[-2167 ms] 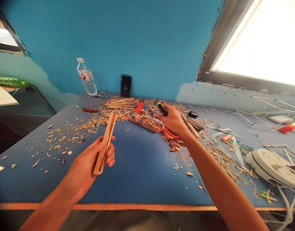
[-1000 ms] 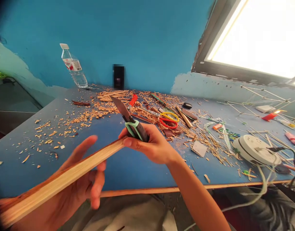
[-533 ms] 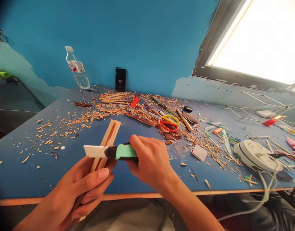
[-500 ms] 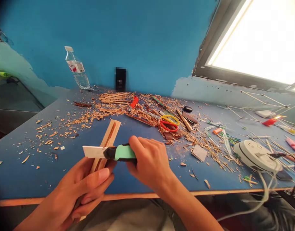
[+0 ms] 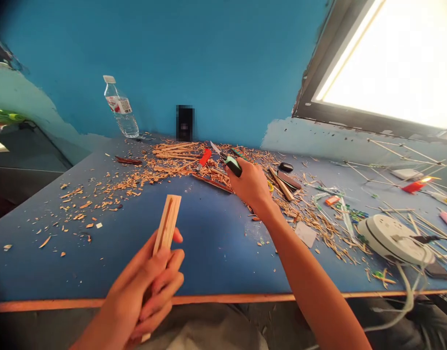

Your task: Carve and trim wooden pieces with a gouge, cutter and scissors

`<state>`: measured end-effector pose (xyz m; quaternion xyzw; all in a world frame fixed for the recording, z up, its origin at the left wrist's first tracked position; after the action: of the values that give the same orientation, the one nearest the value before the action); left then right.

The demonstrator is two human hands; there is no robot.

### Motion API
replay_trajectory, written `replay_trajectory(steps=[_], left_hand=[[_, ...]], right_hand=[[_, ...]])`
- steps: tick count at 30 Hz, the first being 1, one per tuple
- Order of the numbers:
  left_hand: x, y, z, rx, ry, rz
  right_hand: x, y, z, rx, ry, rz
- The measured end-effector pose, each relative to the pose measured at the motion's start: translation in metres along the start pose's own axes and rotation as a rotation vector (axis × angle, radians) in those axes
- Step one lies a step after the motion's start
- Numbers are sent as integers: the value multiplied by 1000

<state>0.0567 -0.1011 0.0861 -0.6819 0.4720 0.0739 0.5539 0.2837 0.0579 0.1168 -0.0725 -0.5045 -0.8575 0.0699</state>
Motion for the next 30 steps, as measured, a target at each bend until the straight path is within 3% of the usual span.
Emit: replay_trajectory(steps=[4, 8, 12, 14, 17, 19, 22, 25, 27, 30], left_hand=[[-21, 8, 5, 82, -87, -42], [-23, 10, 2, 17, -92, 32], [-20, 7, 0, -10, -87, 88], [-14, 4, -2, -39, -103, 63], [0, 2, -12, -83, -11, 32], [7, 1, -20, -36, 78, 1], [2, 2, -20, 88, 96, -116], [-17, 5, -4, 63, -74, -188], [-28, 7, 9, -66, -177, -158], [-34, 10, 20, -202, -188, -122]], right_hand=[[25, 13, -37, 15, 163, 118], [51, 20, -85, 44, 334, 155], [63, 18, -107, 90, 408, 123], [63, 14, -104, 110, 363, 92], [47, 2, -76, 96, 131, 18], [28, -7, -50, 103, -17, 4], [6, -18, -27, 220, -64, 114], [6, -15, -44, 356, -9, 271], [15, -6, -71, 425, 33, 331], [27, 8, -118, 500, 53, 308]])
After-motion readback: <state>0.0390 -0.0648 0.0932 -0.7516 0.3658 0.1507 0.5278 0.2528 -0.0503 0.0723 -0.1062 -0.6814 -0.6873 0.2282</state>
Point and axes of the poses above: each hand's wrist, its own z-axis towards the middle knuckle, its own y-axis out of the back of the hand, x = y × z, the point moved 1 cm from there along z, towards the middle knuckle, and after that the axes turned 9 degrees about -z, right-handed, at the moved point
